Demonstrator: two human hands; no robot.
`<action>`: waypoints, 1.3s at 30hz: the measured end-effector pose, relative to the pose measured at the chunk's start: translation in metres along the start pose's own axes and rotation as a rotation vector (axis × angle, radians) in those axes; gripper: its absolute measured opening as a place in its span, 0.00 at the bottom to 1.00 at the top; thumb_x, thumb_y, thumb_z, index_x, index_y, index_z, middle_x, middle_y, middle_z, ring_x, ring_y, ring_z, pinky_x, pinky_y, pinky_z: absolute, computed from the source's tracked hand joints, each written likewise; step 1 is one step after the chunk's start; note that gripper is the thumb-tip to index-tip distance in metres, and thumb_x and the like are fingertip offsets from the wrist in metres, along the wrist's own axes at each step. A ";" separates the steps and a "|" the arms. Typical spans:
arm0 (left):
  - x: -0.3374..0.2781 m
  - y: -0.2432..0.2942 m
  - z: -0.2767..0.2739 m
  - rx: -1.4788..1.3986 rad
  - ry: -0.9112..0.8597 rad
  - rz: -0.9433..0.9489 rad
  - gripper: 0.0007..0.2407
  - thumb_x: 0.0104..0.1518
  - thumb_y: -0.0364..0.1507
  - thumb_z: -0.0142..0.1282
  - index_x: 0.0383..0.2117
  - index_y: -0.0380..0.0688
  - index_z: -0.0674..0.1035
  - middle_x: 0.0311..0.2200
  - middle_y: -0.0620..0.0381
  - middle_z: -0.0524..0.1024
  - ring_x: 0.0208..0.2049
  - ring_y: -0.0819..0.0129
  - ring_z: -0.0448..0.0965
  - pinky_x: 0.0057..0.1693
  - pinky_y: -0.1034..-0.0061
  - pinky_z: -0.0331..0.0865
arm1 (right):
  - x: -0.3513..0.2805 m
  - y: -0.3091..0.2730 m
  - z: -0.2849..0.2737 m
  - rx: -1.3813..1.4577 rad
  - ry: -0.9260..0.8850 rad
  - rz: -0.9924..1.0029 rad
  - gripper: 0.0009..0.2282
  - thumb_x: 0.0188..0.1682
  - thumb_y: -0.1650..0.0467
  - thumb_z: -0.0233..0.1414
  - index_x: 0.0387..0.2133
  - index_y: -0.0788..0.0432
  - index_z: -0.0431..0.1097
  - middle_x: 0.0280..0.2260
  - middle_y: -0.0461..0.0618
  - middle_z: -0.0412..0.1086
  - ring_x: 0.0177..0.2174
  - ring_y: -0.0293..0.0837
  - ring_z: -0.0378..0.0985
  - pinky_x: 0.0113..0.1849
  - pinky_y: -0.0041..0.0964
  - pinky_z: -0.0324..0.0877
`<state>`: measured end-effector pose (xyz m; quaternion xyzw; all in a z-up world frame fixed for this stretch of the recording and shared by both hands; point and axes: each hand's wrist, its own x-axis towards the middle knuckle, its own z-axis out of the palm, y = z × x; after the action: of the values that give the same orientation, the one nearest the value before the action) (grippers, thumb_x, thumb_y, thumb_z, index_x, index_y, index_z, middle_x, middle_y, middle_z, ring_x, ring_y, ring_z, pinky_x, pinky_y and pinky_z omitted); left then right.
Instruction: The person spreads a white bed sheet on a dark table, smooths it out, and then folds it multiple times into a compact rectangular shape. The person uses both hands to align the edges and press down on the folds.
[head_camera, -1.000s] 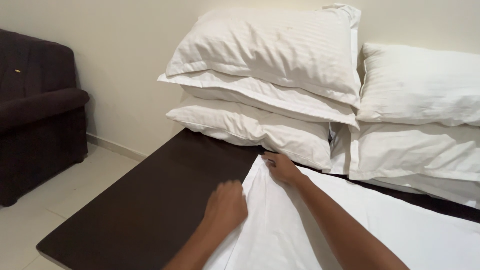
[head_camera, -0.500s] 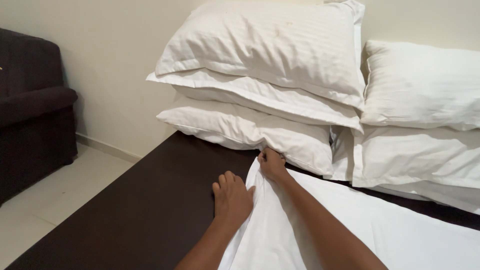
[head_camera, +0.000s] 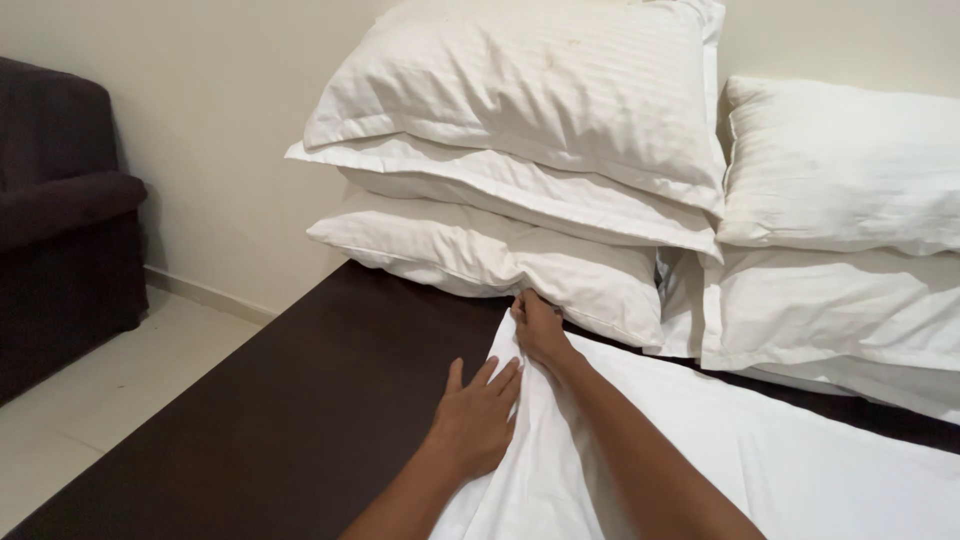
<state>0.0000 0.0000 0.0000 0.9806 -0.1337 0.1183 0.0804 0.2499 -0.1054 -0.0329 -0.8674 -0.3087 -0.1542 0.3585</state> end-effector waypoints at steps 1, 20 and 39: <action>-0.002 0.000 0.000 -0.002 0.002 0.001 0.26 0.62 0.32 0.42 0.68 0.41 0.59 0.71 0.55 0.52 0.71 0.57 0.47 0.69 0.40 0.35 | -0.001 0.002 0.000 -0.003 -0.001 0.000 0.02 0.51 0.73 0.50 0.34 0.56 0.64 0.30 0.51 0.72 0.36 0.53 0.76 0.44 0.49 0.63; -0.022 0.016 -0.044 -0.286 0.156 -0.063 0.14 0.48 0.34 0.62 0.36 0.39 0.76 0.39 0.49 0.71 0.45 0.56 0.67 0.50 0.58 0.56 | -0.006 -0.021 -0.004 -0.122 0.162 -0.108 0.03 0.44 0.78 0.49 0.31 0.64 0.67 0.30 0.64 0.74 0.35 0.65 0.76 0.40 0.57 0.69; -0.017 0.017 -0.017 -0.387 0.260 0.061 0.09 0.57 0.26 0.50 0.21 0.38 0.78 0.30 0.47 0.73 0.37 0.52 0.73 0.46 0.58 0.65 | -0.002 -0.015 -0.003 -0.032 0.138 -0.004 0.05 0.50 0.74 0.50 0.33 0.66 0.72 0.32 0.65 0.75 0.36 0.64 0.77 0.40 0.53 0.70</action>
<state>-0.0244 -0.0086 0.0143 0.9191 -0.1719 0.2179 0.2797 0.2383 -0.1001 -0.0239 -0.8598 -0.2823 -0.2192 0.3647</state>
